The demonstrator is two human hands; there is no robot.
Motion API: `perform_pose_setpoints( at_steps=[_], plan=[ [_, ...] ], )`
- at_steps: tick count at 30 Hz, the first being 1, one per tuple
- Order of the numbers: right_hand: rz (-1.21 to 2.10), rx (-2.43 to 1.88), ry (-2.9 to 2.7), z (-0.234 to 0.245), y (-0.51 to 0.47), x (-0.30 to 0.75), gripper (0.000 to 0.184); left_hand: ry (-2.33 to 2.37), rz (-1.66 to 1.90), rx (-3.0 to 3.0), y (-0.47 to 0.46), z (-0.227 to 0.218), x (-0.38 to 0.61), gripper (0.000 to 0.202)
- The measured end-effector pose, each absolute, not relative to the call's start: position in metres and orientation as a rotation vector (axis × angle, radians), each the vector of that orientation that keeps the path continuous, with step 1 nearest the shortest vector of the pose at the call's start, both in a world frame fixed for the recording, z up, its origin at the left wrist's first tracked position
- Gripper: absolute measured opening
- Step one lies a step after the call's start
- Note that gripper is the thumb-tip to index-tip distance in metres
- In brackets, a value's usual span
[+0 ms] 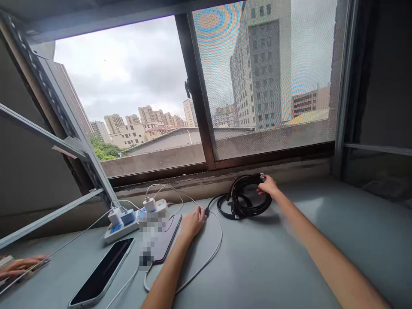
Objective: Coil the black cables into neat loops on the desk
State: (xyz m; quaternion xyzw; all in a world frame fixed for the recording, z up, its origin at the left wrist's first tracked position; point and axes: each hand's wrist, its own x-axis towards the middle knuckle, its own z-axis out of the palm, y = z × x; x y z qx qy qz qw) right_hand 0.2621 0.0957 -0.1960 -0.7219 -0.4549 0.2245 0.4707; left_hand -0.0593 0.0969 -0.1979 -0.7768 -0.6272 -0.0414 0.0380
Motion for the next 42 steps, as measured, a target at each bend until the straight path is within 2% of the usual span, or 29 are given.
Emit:
perform_pose_setpoints(
  at_steps=[3,8,12,18,24,31,33,38,42],
  plan=[
    [0.617,-1.625,-1.074,-0.174,0.094,0.258,0.023,-1.917,-0.129,-2.386,0.096,-0.199,-0.06,0.034],
    [0.667,-1.4,-1.012,-0.141,0.085,0.249,0.046,-1.895,-0.128,-2.402,0.095,-0.2,-0.06,0.035],
    [0.739,-1.283,-0.958,-0.134,0.083,0.237,0.045,-1.892,-0.134,-2.396,0.095,-0.202,-0.06,0.034],
    [0.88,-1.315,-0.864,-0.169,0.1,0.202,0.018,-1.895,-0.137,-2.385,0.094,-0.204,-0.06,0.033],
    [0.981,-1.521,-0.799,-0.219,0.108,0.186,0.019,-1.88,-0.122,-2.375,0.095,-0.205,-0.061,0.033],
    [0.822,-1.693,-0.984,-0.23,0.117,0.192,0.022,-1.876,-0.116,-2.379,0.096,-0.208,-0.062,0.034],
    [0.731,-1.762,-1.059,-0.231,0.118,0.192,0.03,-1.875,-0.119,-2.387,0.097,-0.208,-0.063,0.034],
    [0.481,-1.928,-1.233,-0.234,0.117,0.192,0.074,-1.88,-0.123,-2.398,0.097,-0.209,-0.063,0.033],
    [0.403,-2.04,-1.308,-0.238,0.116,0.194,0.076,-1.882,-0.126,-2.402,0.097,-0.209,-0.063,0.033]
  ],
)
